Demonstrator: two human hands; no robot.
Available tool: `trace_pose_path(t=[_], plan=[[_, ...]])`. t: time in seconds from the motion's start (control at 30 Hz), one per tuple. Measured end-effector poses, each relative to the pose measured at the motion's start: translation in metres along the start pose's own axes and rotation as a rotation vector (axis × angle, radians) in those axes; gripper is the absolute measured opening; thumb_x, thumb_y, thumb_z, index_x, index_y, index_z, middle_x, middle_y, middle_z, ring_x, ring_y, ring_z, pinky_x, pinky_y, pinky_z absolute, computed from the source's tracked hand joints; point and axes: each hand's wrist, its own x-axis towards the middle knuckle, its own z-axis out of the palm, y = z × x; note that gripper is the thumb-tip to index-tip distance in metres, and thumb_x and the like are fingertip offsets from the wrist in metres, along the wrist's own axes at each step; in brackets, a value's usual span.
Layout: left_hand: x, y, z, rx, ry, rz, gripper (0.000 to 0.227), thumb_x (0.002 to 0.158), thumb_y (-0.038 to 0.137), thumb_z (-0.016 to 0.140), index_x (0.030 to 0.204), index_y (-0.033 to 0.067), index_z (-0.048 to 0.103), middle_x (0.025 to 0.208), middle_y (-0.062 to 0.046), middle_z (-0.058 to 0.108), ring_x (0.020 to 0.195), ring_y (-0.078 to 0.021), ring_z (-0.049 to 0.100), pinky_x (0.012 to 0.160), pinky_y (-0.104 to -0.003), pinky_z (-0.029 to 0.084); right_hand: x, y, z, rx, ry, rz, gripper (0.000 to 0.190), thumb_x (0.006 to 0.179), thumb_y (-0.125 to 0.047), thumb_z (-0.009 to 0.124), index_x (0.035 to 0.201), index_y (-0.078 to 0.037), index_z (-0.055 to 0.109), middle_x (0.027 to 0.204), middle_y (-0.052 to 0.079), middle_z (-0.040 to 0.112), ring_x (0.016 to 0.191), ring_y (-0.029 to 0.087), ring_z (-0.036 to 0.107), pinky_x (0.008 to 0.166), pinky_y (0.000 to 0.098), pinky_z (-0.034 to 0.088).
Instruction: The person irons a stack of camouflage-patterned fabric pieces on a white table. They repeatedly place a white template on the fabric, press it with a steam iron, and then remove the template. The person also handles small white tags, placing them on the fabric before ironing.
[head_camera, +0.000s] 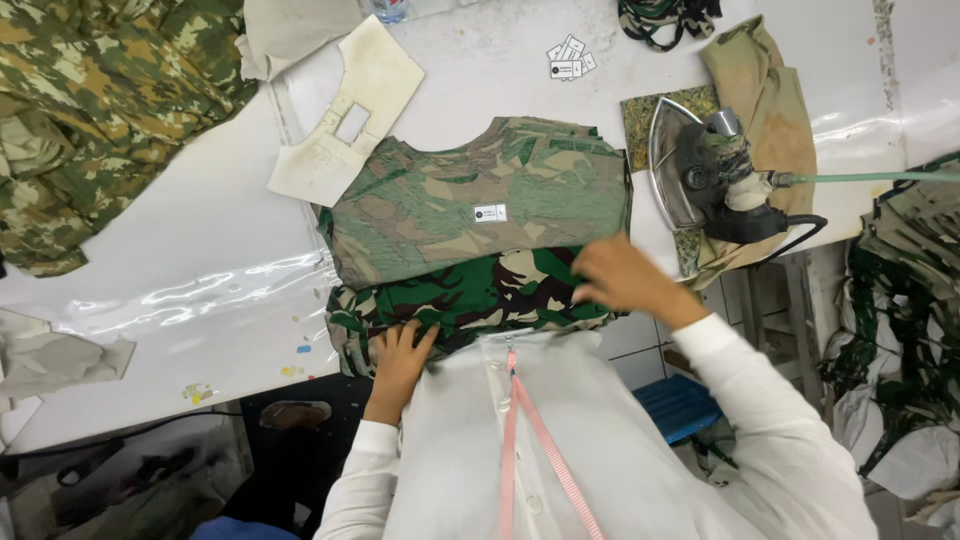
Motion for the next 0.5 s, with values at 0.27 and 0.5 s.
trace_pose_path(t=[0.27,0.5], plan=[[0.024,0.0,-0.042,-0.562,-0.307,-0.196,0.039,0.092,0.042,0.034,0.123,0.0214,0.045,0.1,-0.003,0.039,0.086,-0.0186,0.031,0.08,-0.032,0.035,-0.053,-0.011,0.043,0.612,-0.044,0.088,0.006,0.078,-0.014,0.064,0.075,-0.011,0.059,0.075,0.001,0.059,0.074,0.019,0.057,0.067,0.0302,0.045],[0.014,0.003,0.019,-0.058,-0.224,-0.158,0.055,0.08,0.061,0.044,0.108,0.0135,0.043,0.093,-0.003,0.037,0.086,-0.0216,0.033,0.083,-0.042,0.024,-0.058,-0.008,0.079,0.833,0.223,0.664,0.007,0.096,-0.012,0.041,0.092,-0.01,0.035,0.079,0.005,0.053,0.071,0.016,0.052,0.069,0.0344,0.043]])
